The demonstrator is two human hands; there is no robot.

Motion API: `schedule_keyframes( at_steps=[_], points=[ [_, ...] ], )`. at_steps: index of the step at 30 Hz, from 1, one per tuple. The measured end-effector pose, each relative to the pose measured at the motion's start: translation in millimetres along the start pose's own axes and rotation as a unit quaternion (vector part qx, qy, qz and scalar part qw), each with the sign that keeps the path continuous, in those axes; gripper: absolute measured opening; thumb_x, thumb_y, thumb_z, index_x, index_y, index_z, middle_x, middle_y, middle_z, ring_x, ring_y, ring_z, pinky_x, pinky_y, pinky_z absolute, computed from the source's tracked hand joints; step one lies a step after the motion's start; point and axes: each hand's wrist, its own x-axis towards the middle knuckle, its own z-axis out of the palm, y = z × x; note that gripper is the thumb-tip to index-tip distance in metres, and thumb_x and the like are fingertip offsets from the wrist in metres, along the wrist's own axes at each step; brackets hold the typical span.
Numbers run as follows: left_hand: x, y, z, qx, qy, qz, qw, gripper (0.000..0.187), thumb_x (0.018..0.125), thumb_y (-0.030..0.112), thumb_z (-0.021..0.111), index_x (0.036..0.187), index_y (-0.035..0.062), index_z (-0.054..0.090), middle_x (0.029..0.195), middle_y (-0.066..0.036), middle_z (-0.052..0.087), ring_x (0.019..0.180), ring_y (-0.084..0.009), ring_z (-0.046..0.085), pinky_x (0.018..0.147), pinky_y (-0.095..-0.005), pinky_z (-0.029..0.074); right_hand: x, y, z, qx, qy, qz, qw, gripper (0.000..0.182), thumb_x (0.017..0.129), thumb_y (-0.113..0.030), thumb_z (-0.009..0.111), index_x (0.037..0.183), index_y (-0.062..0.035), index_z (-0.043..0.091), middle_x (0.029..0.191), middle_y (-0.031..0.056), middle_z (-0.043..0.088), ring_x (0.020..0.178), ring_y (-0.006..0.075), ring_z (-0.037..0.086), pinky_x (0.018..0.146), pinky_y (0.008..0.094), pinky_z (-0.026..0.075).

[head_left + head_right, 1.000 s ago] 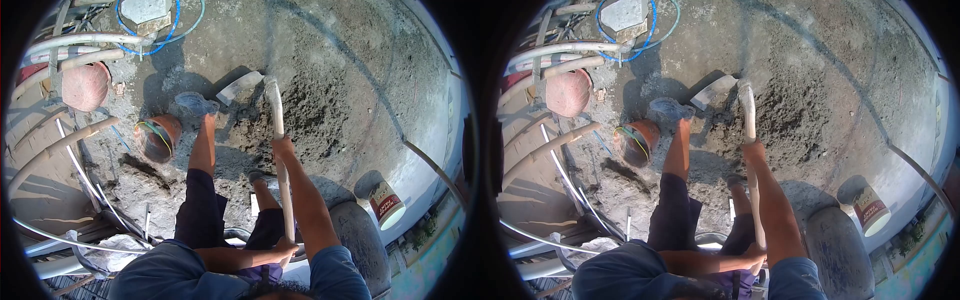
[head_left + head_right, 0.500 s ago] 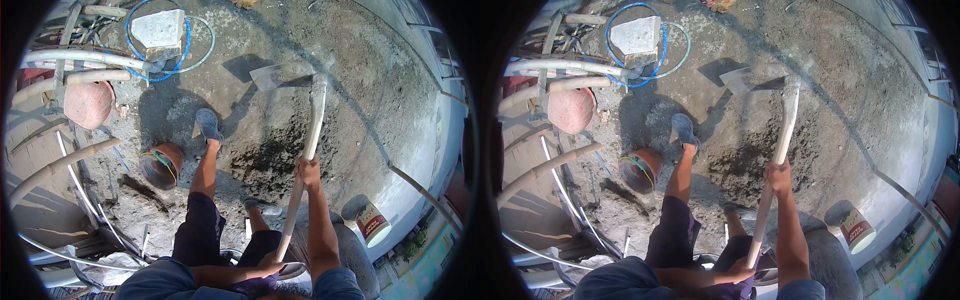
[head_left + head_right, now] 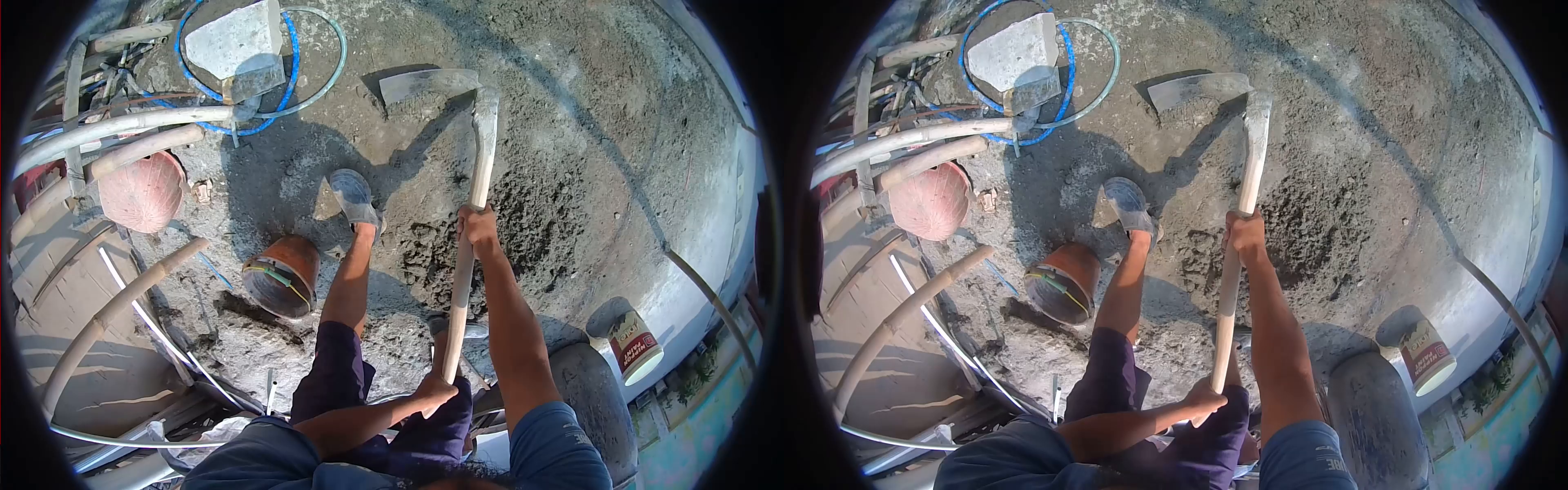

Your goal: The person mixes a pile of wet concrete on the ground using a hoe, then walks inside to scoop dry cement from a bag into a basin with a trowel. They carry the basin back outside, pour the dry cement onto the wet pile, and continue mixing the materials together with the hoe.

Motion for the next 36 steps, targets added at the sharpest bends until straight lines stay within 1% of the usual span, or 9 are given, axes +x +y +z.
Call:
schedule_keyframes(
  at_steps=[8, 15, 17, 18, 19, 22, 25, 31, 36],
  points=[
    [-131, -68, 140, -0.202, -0.271, -0.081, 0.938, 0.017, 0.073, 0.011, 0.066, 0.076, -0.001, 0.054, 0.06, -0.007, 0.057, 0.052, -0.0154, 0.059, 0.046, -0.0311, 0.048, -137, 187, -188, -0.036, 0.095, 0.091, 0.991, 0.023, 0.077, -0.005, 0.06, 0.094, -0.0016, 0.046, 0.06, 0.008, 0.053, 0.042, 0.0177, 0.052, 0.038, 0.0343, 0.045],
    [-174, -149, 178, 0.064, -0.353, -0.039, 0.932, 0.048, 0.076, 0.021, 0.065, 0.117, 0.001, 0.049, 0.081, -0.009, 0.062, 0.075, -0.0246, 0.061, 0.069, -0.0395, 0.049, -300, 88, -252, -0.015, 0.197, -0.067, 0.978, 0.032, 0.076, -0.009, 0.064, 0.1, -0.0008, 0.045, 0.068, 0.0078, 0.054, 0.051, 0.0148, 0.054, 0.046, 0.0295, 0.045],
    [-149, -122, 164, 0.158, -0.286, 0.207, 0.922, 0.02, 0.078, 0.015, 0.063, 0.092, 0.0022, 0.057, 0.072, -0.01, 0.059, 0.066, -0.0226, 0.06, 0.063, -0.0362, 0.047, -328, 35, -288, 0.026, 0.252, -0.133, 0.958, 0.03, 0.079, -0.008, 0.062, 0.101, -0.0017, 0.042, 0.068, 0.0077, 0.054, 0.05, 0.015, 0.055, 0.046, 0.0292, 0.046],
    [-110, -134, 157, 0.19, -0.308, 0.278, 0.89, 0.026, 0.078, 0.014, 0.063, 0.1, 0.003, 0.057, 0.073, -0.013, 0.06, 0.066, -0.0248, 0.061, 0.063, -0.0376, 0.048, -330, 17, -315, 0.061, 0.262, -0.175, 0.947, 0.032, 0.08, -0.01, 0.061, 0.104, -0.0013, 0.041, 0.071, 0.0084, 0.055, 0.051, 0.0161, 0.056, 0.046, 0.0298, 0.047],
    [-118, -46, 135, 0.216, -0.332, 0.254, 0.882, 0.029, 0.078, 0.012, 0.063, 0.105, 0.0037, 0.058, 0.073, -0.015, 0.06, 0.067, -0.0276, 0.062, 0.064, -0.0381, 0.048, -331, -11, -339, 0.091, 0.291, -0.199, 0.931, 0.034, 0.081, -0.011, 0.061, 0.105, 0.0003, 0.041, 0.073, 0.0088, 0.055, 0.056, 0.0167, 0.058, 0.049, 0.03, 0.049],
    [-59, 12, 102, 0.286, -0.305, 0.386, 0.822, 0.017, 0.076, 0.011, 0.064, 0.087, 0.0009, 0.056, 0.072, -0.015, 0.061, 0.064, -0.0272, 0.061, 0.06, -0.0399, 0.046, -308, -71, -404, 0.207, 0.342, -0.289, 0.87, 0.025, 0.08, -0.011, 0.062, 0.094, 0.0026, 0.047, 0.074, 0.0073, 0.055, 0.062, 0.0149, 0.059, 0.055, 0.029, 0.051],
    [-48, 68, 63, 0.356, -0.266, 0.32, 0.837, 0.018, 0.077, 0.014, 0.065, 0.087, 0.0014, 0.056, 0.068, -0.009, 0.059, 0.061, -0.0189, 0.06, 0.06, -0.035, 0.047, -242, -52, -425, 0.208, 0.374, -0.265, 0.864, 0.016, 0.079, -0.008, 0.06, 0.085, 0.002, 0.049, 0.069, 0.0077, 0.056, 0.055, 0.0143, 0.056, 0.051, 0.029, 0.05],
    [-123, -128, -51, 0.134, -0.128, -0.089, 0.979, 0.018, 0.082, 0.011, 0.066, 0.088, 0.0007, 0.052, 0.061, -0.005, 0.057, 0.05, -0.0133, 0.057, 0.049, -0.0298, 0.048, -83, 220, -188, 0.146, 0.268, 0.079, 0.949, 0.049, 0.078, -0.018, 0.065, 0.118, 0.0017, 0.044, 0.082, 0.0178, 0.064, 0.061, 0.0234, 0.065, 0.057, 0.0356, 0.053],
    [-143, -97, -32, 0.241, -0.146, -0.134, 0.95, 0.019, 0.081, 0.014, 0.067, 0.082, 0.0001, 0.055, 0.062, -0.006, 0.058, 0.048, -0.013, 0.057, 0.047, -0.031, 0.047, -150, 180, -214, 0.167, 0.287, 0.027, 0.943, 0.043, 0.08, -0.011, 0.061, 0.116, 0.0007, 0.041, 0.077, 0.0151, 0.062, 0.058, 0.0206, 0.063, 0.052, 0.0343, 0.051]
  ],
)
